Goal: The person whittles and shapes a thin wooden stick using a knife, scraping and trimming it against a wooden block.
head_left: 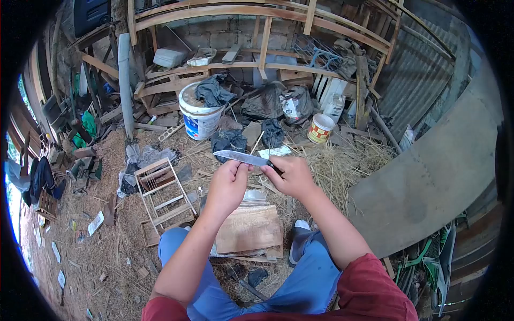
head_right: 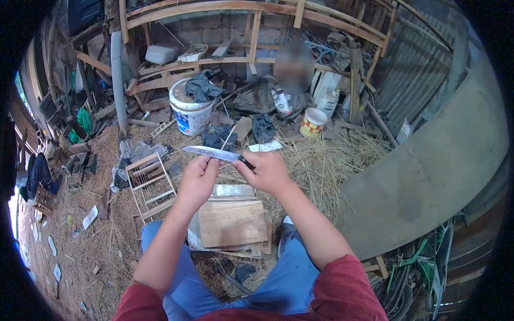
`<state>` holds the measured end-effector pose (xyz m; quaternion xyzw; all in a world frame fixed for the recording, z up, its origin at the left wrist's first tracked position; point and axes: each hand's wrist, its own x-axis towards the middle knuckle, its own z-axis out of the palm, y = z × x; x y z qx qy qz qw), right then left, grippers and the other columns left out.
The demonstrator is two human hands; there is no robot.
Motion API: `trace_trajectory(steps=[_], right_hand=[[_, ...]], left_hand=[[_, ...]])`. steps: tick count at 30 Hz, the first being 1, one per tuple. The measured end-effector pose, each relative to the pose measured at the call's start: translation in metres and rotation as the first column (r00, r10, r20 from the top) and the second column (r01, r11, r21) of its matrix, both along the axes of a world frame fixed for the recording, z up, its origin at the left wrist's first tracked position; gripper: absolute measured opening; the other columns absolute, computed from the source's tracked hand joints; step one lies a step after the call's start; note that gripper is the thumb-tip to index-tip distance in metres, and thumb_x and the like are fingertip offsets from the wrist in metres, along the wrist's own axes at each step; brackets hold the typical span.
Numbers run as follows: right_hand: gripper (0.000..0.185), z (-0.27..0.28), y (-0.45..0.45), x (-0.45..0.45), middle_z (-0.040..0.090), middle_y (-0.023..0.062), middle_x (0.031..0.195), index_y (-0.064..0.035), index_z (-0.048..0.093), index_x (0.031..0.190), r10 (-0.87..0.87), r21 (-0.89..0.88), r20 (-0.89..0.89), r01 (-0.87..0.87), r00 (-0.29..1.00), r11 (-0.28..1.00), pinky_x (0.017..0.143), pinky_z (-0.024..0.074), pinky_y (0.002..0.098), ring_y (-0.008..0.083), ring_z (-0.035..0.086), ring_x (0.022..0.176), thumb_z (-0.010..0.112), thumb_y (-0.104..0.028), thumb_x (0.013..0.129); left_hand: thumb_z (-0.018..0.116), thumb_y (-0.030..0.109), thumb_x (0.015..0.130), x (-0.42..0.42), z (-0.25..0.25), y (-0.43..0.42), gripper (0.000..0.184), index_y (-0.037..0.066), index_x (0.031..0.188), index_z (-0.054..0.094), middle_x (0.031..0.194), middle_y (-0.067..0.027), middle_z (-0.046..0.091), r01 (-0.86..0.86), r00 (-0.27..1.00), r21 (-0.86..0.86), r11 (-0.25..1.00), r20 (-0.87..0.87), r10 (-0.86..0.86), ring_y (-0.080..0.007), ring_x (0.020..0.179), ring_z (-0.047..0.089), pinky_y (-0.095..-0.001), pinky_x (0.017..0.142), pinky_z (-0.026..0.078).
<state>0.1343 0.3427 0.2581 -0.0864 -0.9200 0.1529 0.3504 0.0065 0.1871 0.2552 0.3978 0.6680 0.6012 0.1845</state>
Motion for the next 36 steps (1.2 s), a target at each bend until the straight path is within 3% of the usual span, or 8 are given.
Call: trace_trajectory(steps=[6, 8, 11, 23, 27, 30, 33, 36], right_hand=[[0.037, 0.001, 0.021, 0.006, 0.062, 0.0129, 0.062, -0.0062, 0.061, 0.076, -0.026, 0.086, -0.027, 0.028, 0.999, 0.996, 0.05, 0.0459, 0.0434, 0.0353, 0.061, 0.055, 0.067, -0.039, 0.092], [0.041, -0.004, 0.059, 0.011, 0.065, 0.0141, 0.066, -0.0039, 0.063, 0.079, -0.448, -0.193, 0.133, 0.467, 0.884, 0.863, 0.052, 0.0464, 0.044, 0.0363, 0.062, 0.057, 0.064, -0.042, 0.095], [0.044, -0.025, 0.067, 0.015, 0.065, 0.0157, 0.067, -0.0038, 0.064, 0.081, -0.361, -0.443, -0.169, 0.257, 0.917, 0.859, 0.055, 0.0468, 0.0451, 0.0373, 0.063, 0.06, 0.061, -0.045, 0.096], [0.034, -0.004, -0.01, -0.004, 0.061, 0.0159, 0.062, -0.0075, 0.061, 0.079, -0.017, -0.033, 0.037, 0.018, 0.999, 0.999, 0.051, 0.0471, 0.0454, 0.0375, 0.062, 0.057, 0.063, -0.038, 0.094], [0.038, -0.006, 0.007, -0.006, 0.062, 0.016, 0.063, -0.007, 0.063, 0.08, -0.269, -0.001, 0.06, 0.27, 0.961, 0.963, 0.054, 0.0481, 0.0458, 0.0367, 0.064, 0.062, 0.062, -0.041, 0.095], [0.04, 0.0, 0.061, 0.014, 0.062, 0.0166, 0.064, -0.0061, 0.065, 0.084, -0.5, -0.23, 0.13, 0.516, 0.856, 0.825, 0.056, 0.0473, 0.0449, 0.0358, 0.064, 0.062, 0.06, -0.043, 0.097], [0.04, -0.025, 0.071, 0.015, 0.062, 0.0172, 0.065, -0.0051, 0.067, 0.088, -0.404, -0.402, -0.18, 0.308, 0.897, 0.863, 0.055, 0.0458, 0.0437, 0.035, 0.063, 0.061, 0.059, -0.043, 0.098], [0.038, -0.008, 0.021, 0.008, 0.06, 0.0179, 0.063, -0.0042, 0.065, 0.083, -0.296, -0.307, -0.06, 0.265, 0.953, 0.914, 0.053, 0.0448, 0.0437, 0.0366, 0.06, 0.057, 0.06, -0.039, 0.097]], left_hand=[[0.051, 0.015, 0.103, 0.012, 0.017, -0.006, 0.019, 0.003, 0.096, 0.063, 0.065, 0.0068, 0.047, -0.006, 0.997, -0.031, 0.999, -0.08, 0.003, -0.0023, 0.059, 0.038, -0.0236, 0.053, 0.031], [0.05, 0.016, 0.104, 0.017, 0.023, -0.009, 0.02, 0.004, 0.092, 0.061, 0.064, 0.0072, 0.043, 0.099, 0.995, 0.049, 0.994, 0.025, -0.101, -0.0016, 0.058, 0.036, -0.0234, 0.052, 0.029], [0.049, 0.017, 0.105, 0.02, 0.024, -0.01, 0.021, 0.006, 0.09, 0.06, 0.063, 0.0074, 0.041, 0.011, 1.0, 0.088, 0.996, 0.001, -0.011, -0.001, 0.058, 0.035, -0.0232, 0.051, 0.028], [0.052, 0.018, 0.1, -0.001, 0.007, -0.003, 0.024, 0.001, 0.095, 0.068, 0.075, -0.0137, 0.066, -0.048, 0.997, -0.096, 0.994, -0.07, 0.041, -0.0181, 0.064, 0.062, -0.0346, 0.062, 0.046], [0.051, 0.017, 0.1, 0.002, 0.01, -0.004, 0.023, 0.001, 0.094, 0.066, 0.071, -0.0116, 0.063, -0.042, 0.996, -0.046, 0.998, -0.084, 0.039, -0.0174, 0.06, 0.058, -0.0341, 0.06, 0.045], [0.048, 0.017, 0.103, 0.007, 0.017, -0.01, 0.022, 0.004, 0.092, 0.062, 0.062, 0.0061, 0.043, 0.115, 0.993, 0.021, 0.993, -0.006, -0.115, -0.0039, 0.057, 0.038, -0.0253, 0.053, 0.033], [0.046, 0.017, 0.104, 0.006, 0.01, -0.003, 0.024, 0.005, 0.09, 0.059, 0.062, 0.0067, 0.04, 0.087, 0.994, 0.096, 0.992, 0.057, -0.093, -0.0036, 0.057, 0.036, -0.0245, 0.052, 0.031], [0.046, 0.019, 0.105, -0.009, -0.013, 0.005, 0.025, 0.004, 0.09, 0.06, 0.062, 0.0059, 0.042, 0.035, 0.999, 0.062, 0.997, -0.019, -0.034, -0.0043, 0.056, 0.037, -0.0249, 0.052, 0.032]])
